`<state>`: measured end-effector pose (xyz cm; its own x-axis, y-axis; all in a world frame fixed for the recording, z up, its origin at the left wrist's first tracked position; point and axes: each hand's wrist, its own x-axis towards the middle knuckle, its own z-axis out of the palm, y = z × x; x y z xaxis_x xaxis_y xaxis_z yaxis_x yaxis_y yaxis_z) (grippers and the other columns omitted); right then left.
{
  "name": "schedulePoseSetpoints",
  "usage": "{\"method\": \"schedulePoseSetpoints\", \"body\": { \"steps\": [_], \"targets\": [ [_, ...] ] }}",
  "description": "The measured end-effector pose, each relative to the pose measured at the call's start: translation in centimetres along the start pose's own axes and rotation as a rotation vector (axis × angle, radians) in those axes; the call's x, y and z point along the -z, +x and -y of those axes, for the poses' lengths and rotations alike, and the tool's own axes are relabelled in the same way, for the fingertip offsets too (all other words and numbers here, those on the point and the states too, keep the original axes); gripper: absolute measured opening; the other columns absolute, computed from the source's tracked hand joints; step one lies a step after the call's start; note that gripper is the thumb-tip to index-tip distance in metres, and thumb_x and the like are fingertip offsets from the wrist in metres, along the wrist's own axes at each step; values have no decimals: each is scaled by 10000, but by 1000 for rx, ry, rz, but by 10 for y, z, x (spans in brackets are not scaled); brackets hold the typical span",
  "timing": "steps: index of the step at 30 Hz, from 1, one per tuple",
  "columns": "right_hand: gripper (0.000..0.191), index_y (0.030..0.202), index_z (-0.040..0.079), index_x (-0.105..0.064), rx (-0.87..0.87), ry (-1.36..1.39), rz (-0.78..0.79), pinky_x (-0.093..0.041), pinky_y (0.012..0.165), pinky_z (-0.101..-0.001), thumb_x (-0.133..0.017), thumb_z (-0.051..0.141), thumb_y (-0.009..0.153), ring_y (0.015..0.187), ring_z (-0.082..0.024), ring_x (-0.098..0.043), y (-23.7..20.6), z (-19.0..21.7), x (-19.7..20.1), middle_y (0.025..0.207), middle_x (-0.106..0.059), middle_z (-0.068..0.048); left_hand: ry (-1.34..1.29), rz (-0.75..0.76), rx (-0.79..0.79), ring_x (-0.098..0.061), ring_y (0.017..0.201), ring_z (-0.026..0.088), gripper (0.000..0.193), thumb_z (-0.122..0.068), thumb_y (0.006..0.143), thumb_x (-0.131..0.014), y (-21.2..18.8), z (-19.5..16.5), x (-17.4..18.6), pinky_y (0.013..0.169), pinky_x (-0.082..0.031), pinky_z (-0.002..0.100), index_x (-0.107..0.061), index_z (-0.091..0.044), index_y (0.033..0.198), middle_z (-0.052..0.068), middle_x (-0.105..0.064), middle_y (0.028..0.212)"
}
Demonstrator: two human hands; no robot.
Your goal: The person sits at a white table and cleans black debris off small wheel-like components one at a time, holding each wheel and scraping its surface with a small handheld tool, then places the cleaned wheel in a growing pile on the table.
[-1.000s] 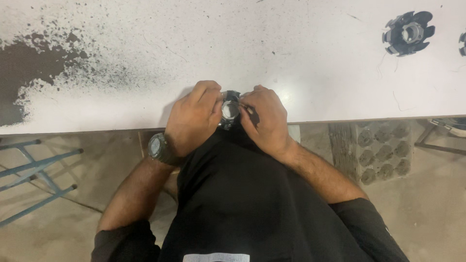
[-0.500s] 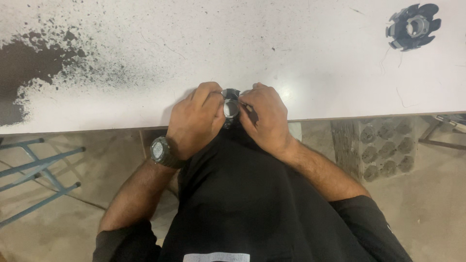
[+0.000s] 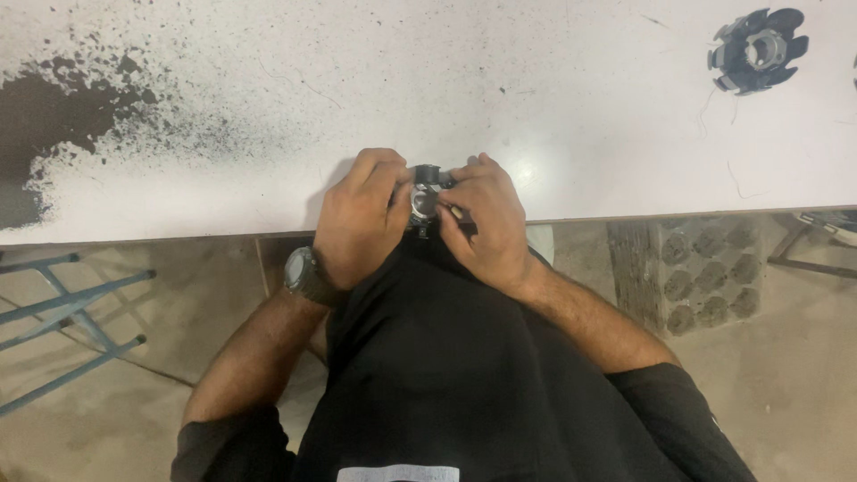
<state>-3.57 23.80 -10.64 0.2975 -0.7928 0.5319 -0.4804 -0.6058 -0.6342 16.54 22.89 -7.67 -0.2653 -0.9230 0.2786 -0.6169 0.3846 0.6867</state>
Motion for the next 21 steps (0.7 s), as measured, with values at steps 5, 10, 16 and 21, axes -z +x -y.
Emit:
{"method": "schedulePoseSetpoints", "body": {
  "steps": [5,10,16,21],
  "targets": [
    [277,1065,39,-645,28,-3,33,-439,1155,-628,-795,-29,841,1144,-346,-642,-7,-3,-4,1026,-651,-114,-23,-5,37,-694,918,312,138,-13,932,-696,0,2,-1,735,-575,411,-651,-17,1062,120,-659,1127],
    [283,1082,36,-647,18,-21,32,-430,1174,-625,-800,-29,853,1140,-326,-645,-8,-3,-7,1035,-666,-108,-13,-13,29,-693,917,318,133,-6,933,-705,-1,2,-1,729,-574,412,-654,-9,1057,120,-664,1124],
    [291,1081,40,-648,25,-63,52,-432,1171,-626,-797,-26,840,1129,-331,-643,-6,-5,-9,1017,-665,-114,-19,-13,23,-702,899,300,157,5,907,-720,-4,8,-5,704,-585,391,-645,-2,1045,128,-659,1142],
    [284,1065,35,-644,46,-32,58,-405,1170,-646,-800,-25,836,1136,-331,-640,-8,-8,-8,1006,-666,-105,-62,12,63,-714,874,286,136,5,883,-714,-9,10,-6,679,-593,379,-633,-10,992,139,-653,1200]
  ]
}}
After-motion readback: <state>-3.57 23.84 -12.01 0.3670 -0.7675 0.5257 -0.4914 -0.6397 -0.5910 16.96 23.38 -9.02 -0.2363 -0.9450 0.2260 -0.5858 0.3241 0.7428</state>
